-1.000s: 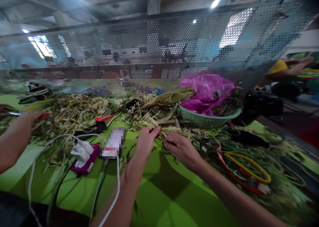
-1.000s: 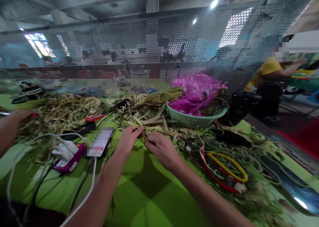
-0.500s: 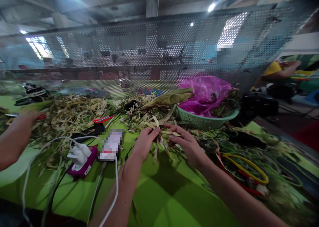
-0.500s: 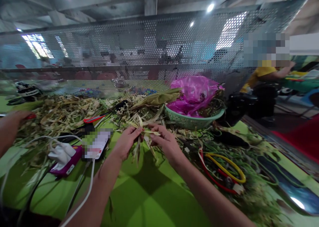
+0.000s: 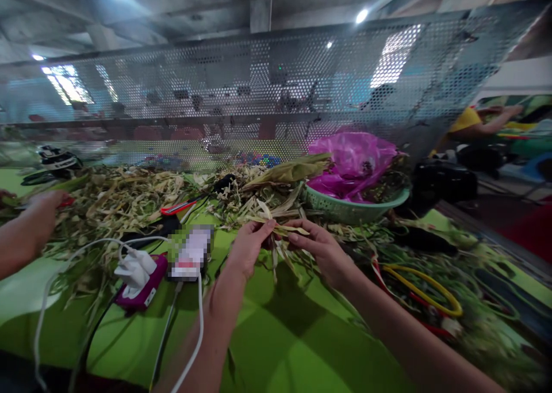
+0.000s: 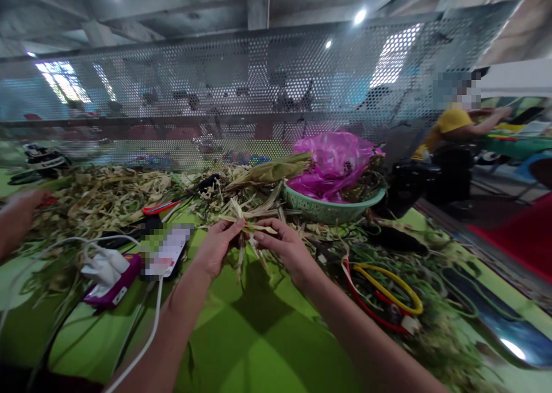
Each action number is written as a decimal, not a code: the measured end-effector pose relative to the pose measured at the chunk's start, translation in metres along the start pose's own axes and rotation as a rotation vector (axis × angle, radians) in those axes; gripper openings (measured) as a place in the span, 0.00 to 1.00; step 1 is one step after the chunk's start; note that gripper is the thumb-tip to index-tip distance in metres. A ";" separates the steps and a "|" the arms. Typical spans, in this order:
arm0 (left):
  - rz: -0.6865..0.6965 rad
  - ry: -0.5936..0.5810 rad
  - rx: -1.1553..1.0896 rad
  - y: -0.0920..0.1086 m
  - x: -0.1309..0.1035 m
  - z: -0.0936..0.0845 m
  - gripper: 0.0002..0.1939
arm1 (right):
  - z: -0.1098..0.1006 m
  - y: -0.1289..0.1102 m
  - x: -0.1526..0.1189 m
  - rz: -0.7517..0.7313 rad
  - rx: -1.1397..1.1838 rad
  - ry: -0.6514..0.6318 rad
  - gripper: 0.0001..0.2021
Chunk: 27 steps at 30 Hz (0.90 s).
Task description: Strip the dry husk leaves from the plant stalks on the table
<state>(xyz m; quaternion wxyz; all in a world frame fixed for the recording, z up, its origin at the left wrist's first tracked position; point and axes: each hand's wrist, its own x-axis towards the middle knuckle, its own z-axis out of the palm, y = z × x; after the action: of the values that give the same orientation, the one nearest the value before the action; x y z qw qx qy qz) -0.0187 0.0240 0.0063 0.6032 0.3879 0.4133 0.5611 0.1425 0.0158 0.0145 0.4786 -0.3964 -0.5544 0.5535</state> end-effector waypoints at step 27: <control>0.016 -0.142 0.086 -0.009 -0.003 0.008 0.19 | -0.004 0.003 0.004 -0.148 -0.214 0.215 0.15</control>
<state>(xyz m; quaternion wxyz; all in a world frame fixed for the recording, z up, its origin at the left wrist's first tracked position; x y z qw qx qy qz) -0.0085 0.0206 0.0007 0.6092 0.4557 0.3902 0.5187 0.1447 0.0210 0.0111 0.5296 -0.4601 -0.5837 0.4088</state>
